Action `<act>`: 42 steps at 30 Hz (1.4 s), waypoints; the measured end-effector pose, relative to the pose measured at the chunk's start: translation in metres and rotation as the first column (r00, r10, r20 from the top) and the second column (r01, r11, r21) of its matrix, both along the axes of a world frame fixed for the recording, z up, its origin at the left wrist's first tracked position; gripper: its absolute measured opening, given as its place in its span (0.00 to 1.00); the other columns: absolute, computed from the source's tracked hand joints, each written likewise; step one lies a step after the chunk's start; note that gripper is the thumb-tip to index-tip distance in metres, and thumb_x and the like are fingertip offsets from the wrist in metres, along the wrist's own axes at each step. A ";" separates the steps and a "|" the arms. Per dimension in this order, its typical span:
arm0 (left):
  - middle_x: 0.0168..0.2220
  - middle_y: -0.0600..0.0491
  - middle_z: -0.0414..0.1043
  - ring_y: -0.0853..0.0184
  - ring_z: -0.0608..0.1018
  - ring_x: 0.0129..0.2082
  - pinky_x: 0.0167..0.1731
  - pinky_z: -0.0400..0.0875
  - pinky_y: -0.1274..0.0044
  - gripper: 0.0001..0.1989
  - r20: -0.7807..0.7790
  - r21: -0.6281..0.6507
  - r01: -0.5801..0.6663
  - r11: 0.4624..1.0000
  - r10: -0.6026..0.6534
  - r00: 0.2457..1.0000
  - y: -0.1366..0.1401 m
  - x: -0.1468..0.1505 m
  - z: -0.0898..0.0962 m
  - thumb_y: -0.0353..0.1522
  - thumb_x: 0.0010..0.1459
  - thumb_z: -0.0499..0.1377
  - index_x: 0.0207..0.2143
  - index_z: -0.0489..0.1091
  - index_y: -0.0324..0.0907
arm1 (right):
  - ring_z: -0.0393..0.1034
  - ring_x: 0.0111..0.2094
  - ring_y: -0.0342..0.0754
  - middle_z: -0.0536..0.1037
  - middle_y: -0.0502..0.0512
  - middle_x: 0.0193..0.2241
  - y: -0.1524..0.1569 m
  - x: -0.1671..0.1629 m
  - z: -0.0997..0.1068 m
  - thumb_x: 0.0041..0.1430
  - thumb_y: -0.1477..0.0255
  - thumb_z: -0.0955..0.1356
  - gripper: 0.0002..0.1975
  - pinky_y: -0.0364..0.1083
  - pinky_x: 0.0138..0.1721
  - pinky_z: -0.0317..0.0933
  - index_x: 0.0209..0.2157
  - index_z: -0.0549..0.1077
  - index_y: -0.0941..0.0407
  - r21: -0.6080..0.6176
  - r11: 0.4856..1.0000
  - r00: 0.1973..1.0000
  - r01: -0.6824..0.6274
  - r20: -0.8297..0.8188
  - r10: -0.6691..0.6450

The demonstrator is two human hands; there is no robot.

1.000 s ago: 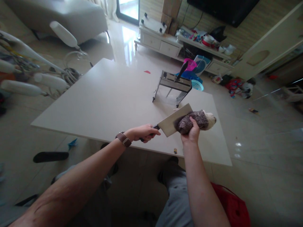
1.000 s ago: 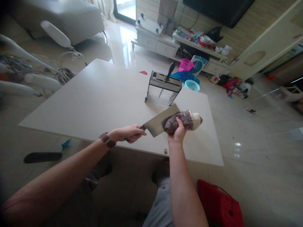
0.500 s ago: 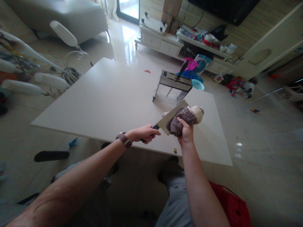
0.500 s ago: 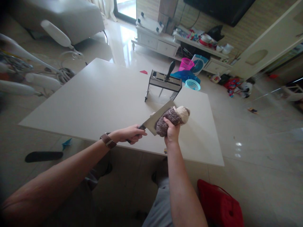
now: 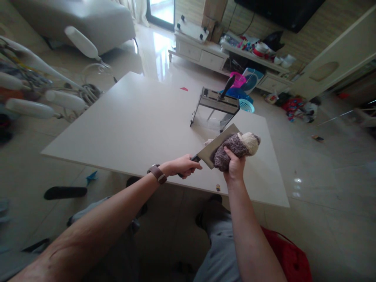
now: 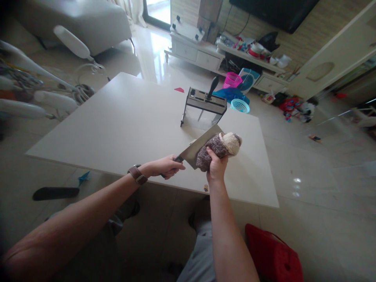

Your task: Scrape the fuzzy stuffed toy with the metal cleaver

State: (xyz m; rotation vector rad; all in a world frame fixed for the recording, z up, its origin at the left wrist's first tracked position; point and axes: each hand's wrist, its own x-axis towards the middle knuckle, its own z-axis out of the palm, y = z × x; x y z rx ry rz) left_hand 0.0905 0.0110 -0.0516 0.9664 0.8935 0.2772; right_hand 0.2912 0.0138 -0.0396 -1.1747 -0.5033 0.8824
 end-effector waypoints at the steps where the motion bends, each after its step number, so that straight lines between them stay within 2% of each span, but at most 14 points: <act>1: 0.10 0.62 0.52 0.76 0.56 0.11 0.12 0.57 0.81 0.19 0.003 -0.006 0.004 1.000 -0.004 1.000 0.000 0.000 0.000 0.37 0.55 0.66 0.19 0.61 0.43 | 0.80 0.40 0.52 0.85 0.53 0.38 -0.001 0.001 0.000 0.34 0.74 0.82 0.28 0.57 0.47 0.78 0.42 0.79 0.57 -0.006 1.000 0.999 -0.022 -0.028 0.022; 5: 0.10 0.61 0.52 0.77 0.55 0.10 0.11 0.55 0.82 0.22 0.046 -0.016 0.041 0.999 -0.040 0.998 0.001 -0.003 -0.003 0.37 0.54 0.67 0.17 0.58 0.44 | 0.80 0.38 0.51 0.85 0.52 0.37 -0.003 0.004 -0.001 0.35 0.75 0.82 0.25 0.54 0.46 0.77 0.40 0.80 0.57 0.001 0.995 0.987 -0.096 -0.128 0.095; 9: 0.12 0.63 0.51 0.78 0.54 0.11 0.11 0.50 0.83 0.24 0.114 -0.083 0.067 0.994 -0.057 0.992 0.000 -0.004 -0.002 0.35 0.52 0.70 0.18 0.56 0.44 | 0.81 0.39 0.50 0.85 0.51 0.39 -0.002 0.009 -0.004 0.38 0.75 0.81 0.25 0.56 0.48 0.77 0.42 0.79 0.55 0.032 0.988 0.970 -0.150 -0.190 0.153; 14: 0.12 0.63 0.51 0.78 0.54 0.11 0.11 0.51 0.83 0.22 0.035 -0.066 0.008 0.998 -0.006 0.999 -0.003 -0.002 0.004 0.34 0.53 0.69 0.19 0.58 0.44 | 0.81 0.39 0.51 0.85 0.53 0.39 0.001 0.009 -0.008 0.39 0.74 0.81 0.23 0.55 0.47 0.77 0.41 0.80 0.56 0.007 0.982 0.972 -0.189 -0.138 0.189; 17: 0.12 0.63 0.52 0.78 0.54 0.11 0.10 0.51 0.83 0.20 -0.036 -0.055 -0.016 0.998 0.014 0.999 -0.005 0.000 0.005 0.33 0.54 0.68 0.19 0.59 0.43 | 0.81 0.40 0.52 0.85 0.53 0.39 0.002 0.005 -0.008 0.37 0.74 0.82 0.25 0.55 0.47 0.77 0.42 0.80 0.58 -0.007 0.988 0.986 -0.155 -0.067 0.155; 21: 0.12 0.63 0.52 0.78 0.54 0.11 0.11 0.52 0.83 0.20 -0.059 -0.047 -0.024 0.999 0.021 0.998 -0.005 0.001 0.004 0.32 0.54 0.68 0.19 0.59 0.43 | 0.81 0.41 0.52 0.85 0.52 0.39 0.003 0.000 -0.009 0.35 0.75 0.82 0.28 0.55 0.46 0.78 0.43 0.79 0.57 -0.014 0.997 0.997 -0.072 -0.007 0.072; 27: 0.11 0.63 0.51 0.78 0.53 0.11 0.11 0.49 0.82 0.20 -0.008 -0.048 -0.043 0.998 0.043 0.999 -0.002 -0.001 -0.001 0.34 0.55 0.66 0.19 0.59 0.43 | 0.81 0.42 0.52 0.85 0.53 0.40 0.006 0.001 -0.011 0.38 0.74 0.81 0.28 0.55 0.48 0.78 0.46 0.78 0.58 -0.008 0.994 0.990 -0.113 -0.089 0.112; 31: 0.11 0.62 0.51 0.78 0.53 0.11 0.12 0.49 0.82 0.21 0.034 -0.028 -0.099 0.995 0.100 0.994 -0.001 0.003 -0.004 0.34 0.55 0.67 0.19 0.57 0.44 | 0.80 0.43 0.52 0.84 0.53 0.41 0.011 0.006 -0.015 0.38 0.73 0.80 0.27 0.55 0.49 0.77 0.44 0.78 0.57 -0.009 1.000 0.993 -0.020 -0.118 0.018; 34: 0.11 0.63 0.51 0.78 0.53 0.11 0.12 0.48 0.82 0.21 0.044 -0.023 -0.150 0.989 0.150 0.988 0.000 0.005 -0.005 0.34 0.54 0.68 0.20 0.57 0.45 | 0.80 0.41 0.50 0.84 0.51 0.39 0.014 0.007 -0.017 0.37 0.73 0.80 0.26 0.52 0.46 0.78 0.43 0.78 0.57 -0.043 0.999 0.993 0.018 -0.114 -0.023; 36: 0.11 0.63 0.50 0.78 0.52 0.11 0.12 0.47 0.82 0.21 0.057 -0.031 -0.167 0.986 0.168 0.984 0.000 0.005 -0.006 0.34 0.54 0.68 0.20 0.57 0.45 | 0.80 0.38 0.49 0.85 0.51 0.37 0.012 0.004 -0.016 0.37 0.73 0.80 0.25 0.50 0.43 0.78 0.42 0.78 0.57 -0.074 0.996 0.990 -0.046 -0.134 0.035; 40: 0.11 0.64 0.49 0.78 0.52 0.11 0.12 0.47 0.82 0.21 0.088 -0.092 -0.123 0.988 0.131 0.987 0.000 0.003 -0.007 0.38 0.55 0.68 0.20 0.58 0.44 | 0.81 0.36 0.51 0.86 0.52 0.36 0.004 -0.008 -0.012 0.40 0.72 0.79 0.21 0.51 0.40 0.79 0.40 0.79 0.57 -0.103 0.949 0.945 -0.297 -0.173 0.277; 42: 0.11 0.63 0.50 0.78 0.52 0.11 0.12 0.47 0.82 0.21 0.096 -0.117 -0.091 0.989 0.103 0.990 0.000 0.002 -0.007 0.39 0.56 0.67 0.20 0.59 0.44 | 0.82 0.36 0.52 0.86 0.52 0.35 0.001 -0.012 -0.009 0.39 0.74 0.79 0.20 0.52 0.40 0.79 0.39 0.79 0.57 -0.100 0.938 0.936 -0.331 -0.161 0.313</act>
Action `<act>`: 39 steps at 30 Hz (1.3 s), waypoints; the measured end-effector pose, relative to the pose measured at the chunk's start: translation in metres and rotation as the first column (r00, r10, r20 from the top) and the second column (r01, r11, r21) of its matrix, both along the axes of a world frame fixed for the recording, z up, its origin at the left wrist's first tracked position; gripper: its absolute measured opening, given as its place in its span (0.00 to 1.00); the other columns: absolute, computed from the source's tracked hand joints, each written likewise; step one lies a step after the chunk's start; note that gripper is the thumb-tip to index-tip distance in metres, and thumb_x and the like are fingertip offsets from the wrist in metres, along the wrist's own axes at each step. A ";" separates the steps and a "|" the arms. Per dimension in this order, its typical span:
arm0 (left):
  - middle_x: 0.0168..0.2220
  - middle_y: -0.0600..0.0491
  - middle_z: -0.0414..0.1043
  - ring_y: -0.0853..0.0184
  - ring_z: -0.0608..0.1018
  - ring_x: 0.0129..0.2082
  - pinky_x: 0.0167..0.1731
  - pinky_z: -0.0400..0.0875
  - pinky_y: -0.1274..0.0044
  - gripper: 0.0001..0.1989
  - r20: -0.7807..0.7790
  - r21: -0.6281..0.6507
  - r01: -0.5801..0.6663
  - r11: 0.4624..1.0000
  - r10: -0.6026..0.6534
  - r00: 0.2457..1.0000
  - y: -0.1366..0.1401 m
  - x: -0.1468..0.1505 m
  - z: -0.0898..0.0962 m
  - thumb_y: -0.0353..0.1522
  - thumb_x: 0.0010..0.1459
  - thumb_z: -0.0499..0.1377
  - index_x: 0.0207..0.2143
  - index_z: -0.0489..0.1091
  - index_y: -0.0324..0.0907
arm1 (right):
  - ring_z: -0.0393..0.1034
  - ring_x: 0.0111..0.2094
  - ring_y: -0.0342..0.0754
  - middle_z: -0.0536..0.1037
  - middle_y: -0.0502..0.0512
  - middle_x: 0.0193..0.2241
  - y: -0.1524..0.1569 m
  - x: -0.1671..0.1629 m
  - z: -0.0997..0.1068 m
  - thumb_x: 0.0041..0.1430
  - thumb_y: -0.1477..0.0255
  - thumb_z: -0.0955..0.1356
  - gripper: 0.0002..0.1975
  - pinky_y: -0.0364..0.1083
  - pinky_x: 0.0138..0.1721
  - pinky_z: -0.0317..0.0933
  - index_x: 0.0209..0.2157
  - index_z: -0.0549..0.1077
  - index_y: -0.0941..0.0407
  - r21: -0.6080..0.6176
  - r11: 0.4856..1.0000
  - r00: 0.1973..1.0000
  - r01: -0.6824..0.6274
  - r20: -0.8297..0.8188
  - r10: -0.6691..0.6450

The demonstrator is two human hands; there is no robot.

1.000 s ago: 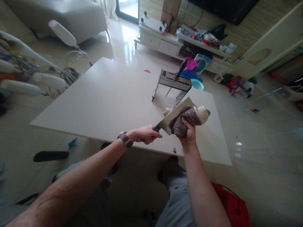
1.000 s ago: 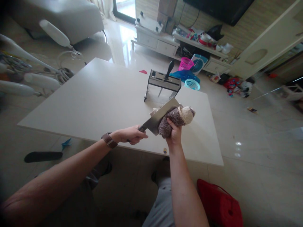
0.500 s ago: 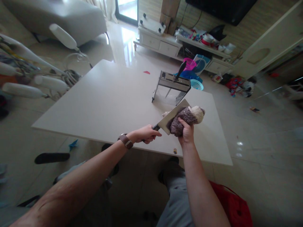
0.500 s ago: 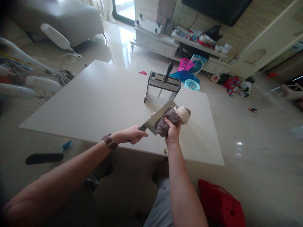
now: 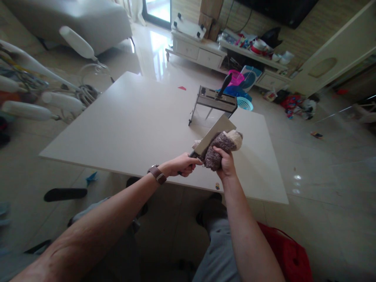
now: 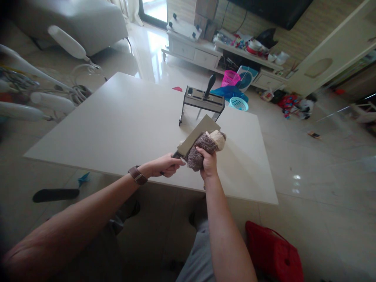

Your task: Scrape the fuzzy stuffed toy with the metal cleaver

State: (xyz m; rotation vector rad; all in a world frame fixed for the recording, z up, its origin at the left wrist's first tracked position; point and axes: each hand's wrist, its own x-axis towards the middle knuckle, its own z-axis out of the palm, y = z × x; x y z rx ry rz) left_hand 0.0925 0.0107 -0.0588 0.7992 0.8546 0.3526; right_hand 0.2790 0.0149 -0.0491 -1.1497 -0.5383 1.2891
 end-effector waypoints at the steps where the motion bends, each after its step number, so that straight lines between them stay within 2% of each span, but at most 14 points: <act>1: 0.11 0.63 0.50 0.78 0.52 0.11 0.12 0.47 0.82 0.21 0.003 -0.004 0.007 1.000 -0.007 1.000 0.000 0.000 0.000 0.39 0.56 0.67 0.21 0.59 0.44 | 0.82 0.36 0.53 0.86 0.52 0.34 -0.001 -0.001 0.001 0.38 0.75 0.79 0.21 0.52 0.40 0.79 0.38 0.79 0.57 0.007 1.000 1.000 0.010 0.014 -0.010; 8: 0.11 0.63 0.49 0.78 0.52 0.11 0.12 0.47 0.82 0.21 -0.059 0.038 -0.008 0.999 0.010 0.998 0.004 -0.005 0.003 0.37 0.57 0.66 0.20 0.59 0.44 | 0.82 0.42 0.54 0.86 0.51 0.36 0.001 0.004 0.001 0.34 0.76 0.81 0.25 0.54 0.46 0.78 0.40 0.79 0.56 0.060 0.998 0.983 0.032 0.177 -0.042; 13: 0.11 0.62 0.49 0.78 0.52 0.11 0.12 0.47 0.82 0.21 -0.087 0.107 0.007 0.994 0.002 0.996 0.010 -0.014 0.006 0.38 0.56 0.67 0.19 0.59 0.44 | 0.81 0.41 0.54 0.87 0.53 0.39 0.001 0.009 -0.004 0.33 0.76 0.81 0.27 0.53 0.45 0.77 0.41 0.80 0.57 0.064 0.996 0.970 0.059 0.234 -0.072; 17: 0.11 0.62 0.50 0.78 0.52 0.11 0.12 0.48 0.82 0.20 -0.058 0.069 0.016 0.997 -0.012 0.998 0.008 -0.015 0.008 0.38 0.56 0.67 0.20 0.60 0.44 | 0.81 0.38 0.52 0.86 0.52 0.38 -0.001 0.004 -0.001 0.36 0.75 0.80 0.24 0.52 0.43 0.78 0.40 0.80 0.57 0.047 0.998 0.987 0.043 0.155 -0.049; 21: 0.11 0.63 0.49 0.78 0.51 0.11 0.12 0.47 0.83 0.19 0.039 -0.019 0.008 1.000 -0.007 0.999 0.001 -0.008 0.006 0.39 0.56 0.66 0.21 0.60 0.44 | 0.81 0.37 0.50 0.85 0.49 0.35 -0.004 -0.005 0.005 0.39 0.73 0.80 0.20 0.49 0.41 0.78 0.39 0.79 0.55 0.057 0.998 0.999 -0.001 0.053 -0.002; 25: 0.13 0.64 0.48 0.79 0.50 0.12 0.13 0.46 0.83 0.18 0.118 -0.088 -0.013 0.996 0.023 0.993 -0.001 -0.004 0.007 0.37 0.53 0.66 0.21 0.59 0.43 | 0.80 0.36 0.50 0.85 0.50 0.34 -0.004 -0.011 0.005 0.38 0.73 0.80 0.20 0.50 0.41 0.78 0.38 0.79 0.56 0.058 0.996 0.993 -0.061 0.103 0.055; 29: 0.13 0.64 0.47 0.79 0.50 0.11 0.13 0.46 0.83 0.19 0.115 -0.072 -0.003 0.997 0.011 0.993 0.002 -0.007 0.011 0.35 0.53 0.64 0.19 0.56 0.44 | 0.81 0.38 0.51 0.86 0.52 0.36 -0.003 -0.008 0.003 0.36 0.76 0.80 0.22 0.50 0.42 0.77 0.38 0.80 0.57 0.061 0.997 0.986 -0.042 0.163 0.031; 34: 0.12 0.63 0.48 0.78 0.51 0.11 0.13 0.46 0.82 0.17 0.082 -0.033 -0.005 0.999 0.008 0.997 0.007 -0.017 0.015 0.34 0.53 0.63 0.19 0.58 0.44 | 0.80 0.38 0.51 0.86 0.53 0.39 -0.003 -0.002 0.001 0.33 0.77 0.81 0.25 0.50 0.42 0.76 0.39 0.80 0.57 0.068 0.997 0.967 -0.035 0.253 0.017; 39: 0.12 0.63 0.48 0.79 0.50 0.11 0.13 0.46 0.83 0.16 0.087 -0.056 -0.026 0.998 0.031 0.996 0.003 -0.010 0.014 0.32 0.48 0.63 0.18 0.56 0.44 | 0.80 0.37 0.51 0.86 0.52 0.37 -0.006 -0.007 0.002 0.38 0.75 0.80 0.23 0.50 0.41 0.76 0.40 0.80 0.57 0.077 0.996 0.984 -0.038 0.177 0.024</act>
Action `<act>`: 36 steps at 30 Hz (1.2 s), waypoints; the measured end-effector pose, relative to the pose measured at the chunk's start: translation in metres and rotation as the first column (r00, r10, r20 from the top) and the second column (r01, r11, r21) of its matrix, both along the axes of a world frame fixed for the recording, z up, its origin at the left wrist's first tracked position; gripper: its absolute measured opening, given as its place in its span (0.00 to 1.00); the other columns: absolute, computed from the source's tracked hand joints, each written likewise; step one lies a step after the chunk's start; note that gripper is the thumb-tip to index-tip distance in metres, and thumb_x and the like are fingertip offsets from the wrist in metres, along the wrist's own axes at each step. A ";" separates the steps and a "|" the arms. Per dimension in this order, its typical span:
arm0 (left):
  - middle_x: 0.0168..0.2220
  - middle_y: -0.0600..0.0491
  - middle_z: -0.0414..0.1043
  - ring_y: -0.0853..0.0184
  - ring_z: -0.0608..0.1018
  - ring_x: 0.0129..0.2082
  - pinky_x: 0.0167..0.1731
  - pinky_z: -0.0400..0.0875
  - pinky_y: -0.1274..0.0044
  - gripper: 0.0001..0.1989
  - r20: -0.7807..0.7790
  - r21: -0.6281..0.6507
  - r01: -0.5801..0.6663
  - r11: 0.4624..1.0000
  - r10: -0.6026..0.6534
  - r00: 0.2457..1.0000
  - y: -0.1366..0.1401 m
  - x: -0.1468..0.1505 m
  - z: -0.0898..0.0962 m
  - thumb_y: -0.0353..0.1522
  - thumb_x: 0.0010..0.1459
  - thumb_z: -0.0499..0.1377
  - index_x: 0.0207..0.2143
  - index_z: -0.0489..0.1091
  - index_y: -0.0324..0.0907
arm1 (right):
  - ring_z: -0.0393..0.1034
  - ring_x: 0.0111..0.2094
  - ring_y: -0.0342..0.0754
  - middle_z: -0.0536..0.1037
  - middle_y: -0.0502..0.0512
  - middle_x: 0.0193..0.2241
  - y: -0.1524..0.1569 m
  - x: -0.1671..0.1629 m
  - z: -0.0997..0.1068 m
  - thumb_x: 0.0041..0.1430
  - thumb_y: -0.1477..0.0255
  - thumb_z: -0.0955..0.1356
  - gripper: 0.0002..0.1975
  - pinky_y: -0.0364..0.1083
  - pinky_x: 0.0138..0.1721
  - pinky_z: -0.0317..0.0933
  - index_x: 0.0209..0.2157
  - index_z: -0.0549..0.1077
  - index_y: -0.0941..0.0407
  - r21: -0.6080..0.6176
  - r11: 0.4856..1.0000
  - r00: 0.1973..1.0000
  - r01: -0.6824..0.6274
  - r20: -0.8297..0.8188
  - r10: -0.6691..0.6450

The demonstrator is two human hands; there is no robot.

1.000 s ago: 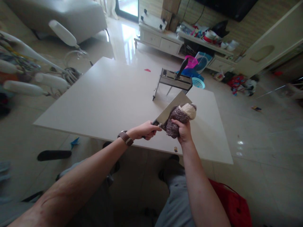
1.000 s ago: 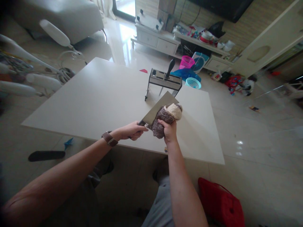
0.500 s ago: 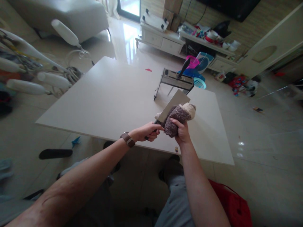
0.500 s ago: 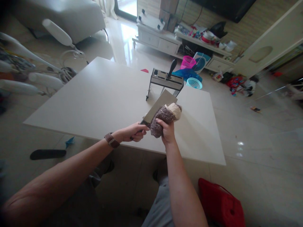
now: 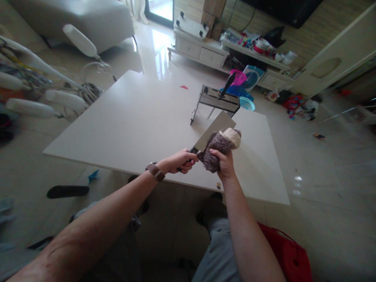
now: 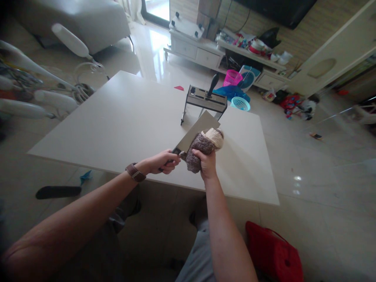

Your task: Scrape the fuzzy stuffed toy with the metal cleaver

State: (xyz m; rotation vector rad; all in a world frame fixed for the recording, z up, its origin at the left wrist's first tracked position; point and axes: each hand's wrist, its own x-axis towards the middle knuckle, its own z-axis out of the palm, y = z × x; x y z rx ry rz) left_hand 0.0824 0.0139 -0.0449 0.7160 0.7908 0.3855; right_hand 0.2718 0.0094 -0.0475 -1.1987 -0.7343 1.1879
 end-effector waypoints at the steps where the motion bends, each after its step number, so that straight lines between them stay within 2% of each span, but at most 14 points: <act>1: 0.12 0.63 0.48 0.79 0.50 0.11 0.13 0.47 0.83 0.16 0.009 -0.005 -0.010 1.000 0.010 1.000 -0.002 0.004 -0.001 0.31 0.47 0.62 0.18 0.55 0.44 | 0.80 0.37 0.51 0.86 0.52 0.37 0.000 -0.002 0.000 0.38 0.74 0.80 0.23 0.50 0.40 0.77 0.41 0.80 0.57 0.005 1.000 0.999 -0.003 -0.035 0.003; 4: 0.12 0.63 0.48 0.79 0.51 0.11 0.13 0.48 0.83 0.15 0.024 0.004 -0.058 0.998 0.058 0.998 -0.008 0.013 -0.004 0.30 0.44 0.60 0.16 0.53 0.45 | 0.80 0.37 0.50 0.85 0.51 0.37 0.000 -0.009 0.000 0.38 0.75 0.81 0.23 0.49 0.40 0.77 0.41 0.79 0.56 0.022 1.000 0.996 -0.004 -0.088 0.006; 10: 0.12 0.63 0.47 0.79 0.51 0.11 0.14 0.48 0.82 0.15 0.041 0.009 -0.093 0.996 0.092 0.995 -0.009 0.016 -0.010 0.29 0.44 0.58 0.16 0.51 0.45 | 0.80 0.37 0.49 0.86 0.51 0.38 -0.001 -0.013 -0.001 0.35 0.77 0.82 0.25 0.48 0.40 0.78 0.40 0.79 0.55 0.024 1.000 1.000 -0.013 -0.026 0.013; 17: 0.12 0.62 0.47 0.79 0.51 0.11 0.14 0.48 0.82 0.16 0.026 -0.019 -0.062 0.998 0.063 0.998 -0.008 0.014 -0.008 0.30 0.45 0.59 0.17 0.51 0.45 | 0.81 0.38 0.49 0.86 0.51 0.38 -0.002 -0.011 -0.002 0.34 0.79 0.82 0.27 0.48 0.41 0.78 0.40 0.78 0.55 0.017 1.000 1.000 -0.001 0.030 0.001; 22: 0.12 0.62 0.47 0.79 0.49 0.11 0.13 0.46 0.82 0.16 0.004 -0.019 -0.017 1.000 0.017 1.000 0.000 0.001 -0.002 0.31 0.46 0.60 0.16 0.53 0.45 | 0.81 0.39 0.51 0.86 0.52 0.39 -0.004 -0.008 -0.003 0.34 0.77 0.82 0.29 0.49 0.42 0.78 0.42 0.78 0.54 -0.001 1.000 0.993 -0.017 0.115 0.017; 27: 0.13 0.63 0.49 0.79 0.50 0.11 0.12 0.46 0.83 0.15 -0.008 0.019 -0.001 1.000 0.001 1.000 0.006 -0.010 0.000 0.32 0.46 0.62 0.18 0.56 0.44 | 0.81 0.42 0.52 0.85 0.53 0.42 -0.005 -0.004 -0.007 0.35 0.76 0.81 0.31 0.52 0.48 0.77 0.45 0.77 0.55 0.012 0.998 0.984 -0.068 0.166 0.065; 32: 0.12 0.63 0.49 0.78 0.51 0.11 0.13 0.47 0.82 0.15 -0.034 0.047 -0.038 0.998 0.039 0.999 -0.002 -0.001 0.000 0.32 0.48 0.62 0.20 0.55 0.45 | 0.81 0.43 0.53 0.85 0.54 0.43 -0.005 -0.011 -0.011 0.38 0.74 0.82 0.31 0.53 0.47 0.78 0.47 0.76 0.55 0.015 0.999 0.997 -0.047 0.067 0.046; 36: 0.13 0.63 0.50 0.79 0.51 0.11 0.13 0.47 0.82 0.15 -0.018 0.038 -0.097 0.995 0.097 0.995 -0.010 0.010 0.000 0.31 0.47 0.61 0.19 0.55 0.45 | 0.81 0.39 0.52 0.86 0.53 0.40 -0.004 -0.015 -0.011 0.38 0.76 0.81 0.27 0.51 0.41 0.78 0.44 0.77 0.56 0.003 1.000 1.000 -0.012 -0.018 0.012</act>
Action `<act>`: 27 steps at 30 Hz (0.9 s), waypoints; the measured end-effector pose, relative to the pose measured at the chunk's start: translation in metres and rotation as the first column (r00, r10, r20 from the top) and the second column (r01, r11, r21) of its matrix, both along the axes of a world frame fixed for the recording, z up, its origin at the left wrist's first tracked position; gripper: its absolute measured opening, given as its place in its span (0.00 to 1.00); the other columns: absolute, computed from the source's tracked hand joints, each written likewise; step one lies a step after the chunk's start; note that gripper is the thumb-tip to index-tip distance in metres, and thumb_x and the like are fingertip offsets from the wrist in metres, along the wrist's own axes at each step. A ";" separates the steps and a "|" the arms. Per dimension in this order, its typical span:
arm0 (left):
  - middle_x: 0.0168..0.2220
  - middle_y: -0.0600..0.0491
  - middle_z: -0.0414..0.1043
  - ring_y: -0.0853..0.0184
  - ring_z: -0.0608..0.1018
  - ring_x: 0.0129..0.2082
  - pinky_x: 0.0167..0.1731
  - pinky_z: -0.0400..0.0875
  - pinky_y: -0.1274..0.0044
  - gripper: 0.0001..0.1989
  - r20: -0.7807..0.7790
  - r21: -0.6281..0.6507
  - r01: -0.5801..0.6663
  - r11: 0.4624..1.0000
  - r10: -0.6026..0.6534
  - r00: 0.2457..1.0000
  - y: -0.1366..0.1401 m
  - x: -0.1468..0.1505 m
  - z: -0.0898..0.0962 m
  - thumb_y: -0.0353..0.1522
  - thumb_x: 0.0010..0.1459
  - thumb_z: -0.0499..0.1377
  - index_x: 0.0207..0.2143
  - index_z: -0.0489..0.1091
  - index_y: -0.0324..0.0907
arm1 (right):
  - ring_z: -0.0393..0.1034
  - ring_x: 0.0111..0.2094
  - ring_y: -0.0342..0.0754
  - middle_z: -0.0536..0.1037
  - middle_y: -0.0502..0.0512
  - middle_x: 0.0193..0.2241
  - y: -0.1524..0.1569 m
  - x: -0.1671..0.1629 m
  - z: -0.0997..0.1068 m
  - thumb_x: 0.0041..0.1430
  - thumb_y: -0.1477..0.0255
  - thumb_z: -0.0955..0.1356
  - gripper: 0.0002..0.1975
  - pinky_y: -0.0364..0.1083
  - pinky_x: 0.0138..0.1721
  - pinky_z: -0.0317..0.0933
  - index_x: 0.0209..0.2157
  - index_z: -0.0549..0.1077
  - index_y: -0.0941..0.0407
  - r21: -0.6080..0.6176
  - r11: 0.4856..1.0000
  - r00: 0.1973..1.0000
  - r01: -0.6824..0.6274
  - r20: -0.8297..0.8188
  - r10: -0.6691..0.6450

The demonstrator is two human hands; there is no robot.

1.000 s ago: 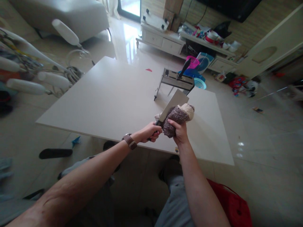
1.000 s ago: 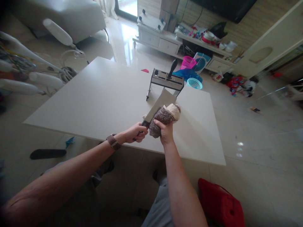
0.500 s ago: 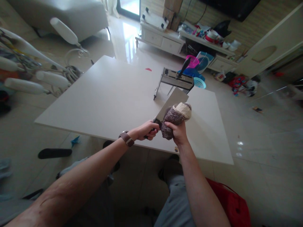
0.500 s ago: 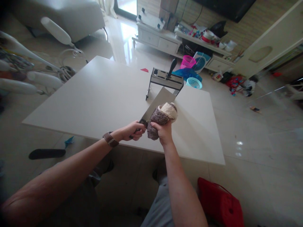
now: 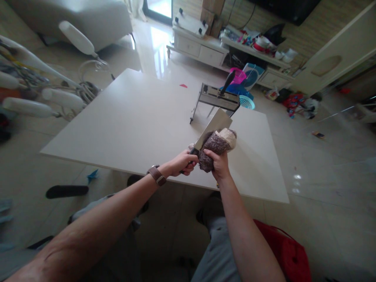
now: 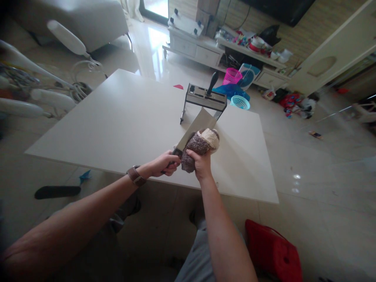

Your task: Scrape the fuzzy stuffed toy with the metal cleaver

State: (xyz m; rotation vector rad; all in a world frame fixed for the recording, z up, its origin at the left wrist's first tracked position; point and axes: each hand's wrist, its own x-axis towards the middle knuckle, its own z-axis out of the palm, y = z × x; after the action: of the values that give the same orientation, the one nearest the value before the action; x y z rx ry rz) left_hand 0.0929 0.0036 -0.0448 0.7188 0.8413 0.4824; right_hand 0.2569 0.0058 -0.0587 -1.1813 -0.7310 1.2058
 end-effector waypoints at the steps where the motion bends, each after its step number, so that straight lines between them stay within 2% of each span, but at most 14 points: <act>1: 0.13 0.63 0.50 0.79 0.51 0.11 0.13 0.47 0.82 0.14 0.012 -0.003 -0.010 1.000 0.010 1.000 -0.001 0.001 0.000 0.31 0.47 0.61 0.19 0.55 0.45 | 0.81 0.38 0.52 0.86 0.53 0.39 0.000 0.000 0.000 0.37 0.76 0.81 0.27 0.50 0.40 0.78 0.43 0.78 0.57 -0.002 1.000 1.000 0.009 -0.002 -0.009; 10: 0.14 0.63 0.49 0.79 0.50 0.11 0.13 0.46 0.83 0.15 0.069 -0.110 0.066 0.992 -0.059 0.996 0.005 -0.006 0.000 0.32 0.52 0.60 0.18 0.56 0.43 | 0.80 0.37 0.51 0.86 0.52 0.37 0.001 0.004 0.007 0.33 0.78 0.81 0.26 0.48 0.39 0.76 0.40 0.79 0.56 0.002 1.000 0.998 0.008 0.069 -0.008; 17: 0.14 0.62 0.47 0.78 0.49 0.12 0.12 0.47 0.83 0.17 0.067 -0.083 0.144 0.986 -0.139 0.988 0.018 -0.027 0.007 0.36 0.55 0.60 0.19 0.58 0.43 | 0.80 0.39 0.52 0.86 0.54 0.39 0.000 0.015 0.007 0.34 0.78 0.80 0.29 0.51 0.42 0.76 0.44 0.79 0.57 -0.008 0.998 0.986 -0.063 0.157 0.063; 22: 0.13 0.62 0.47 0.77 0.48 0.12 0.12 0.47 0.84 0.17 0.034 -0.080 0.159 0.984 -0.157 0.987 0.019 -0.034 0.009 0.39 0.56 0.61 0.20 0.59 0.43 | 0.80 0.37 0.51 0.86 0.51 0.37 0.002 0.015 0.011 0.34 0.77 0.80 0.26 0.50 0.40 0.77 0.41 0.78 0.56 -0.045 0.999 1.000 -0.021 -0.015 0.020; 27: 0.13 0.63 0.47 0.77 0.49 0.12 0.12 0.48 0.84 0.19 0.038 -0.075 0.194 0.978 -0.192 0.981 0.009 -0.020 0.001 0.41 0.55 0.63 0.20 0.60 0.43 | 0.81 0.40 0.51 0.85 0.51 0.37 0.002 0.009 0.014 0.40 0.74 0.79 0.22 0.50 0.42 0.78 0.41 0.77 0.55 -0.051 0.998 0.980 0.020 -0.197 -0.030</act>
State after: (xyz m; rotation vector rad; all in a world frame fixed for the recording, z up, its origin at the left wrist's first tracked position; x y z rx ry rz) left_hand 0.0732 0.0126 -0.0434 0.7107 0.7488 0.2840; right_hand 0.2657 0.0083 -0.0451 -1.0887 -0.5386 1.3052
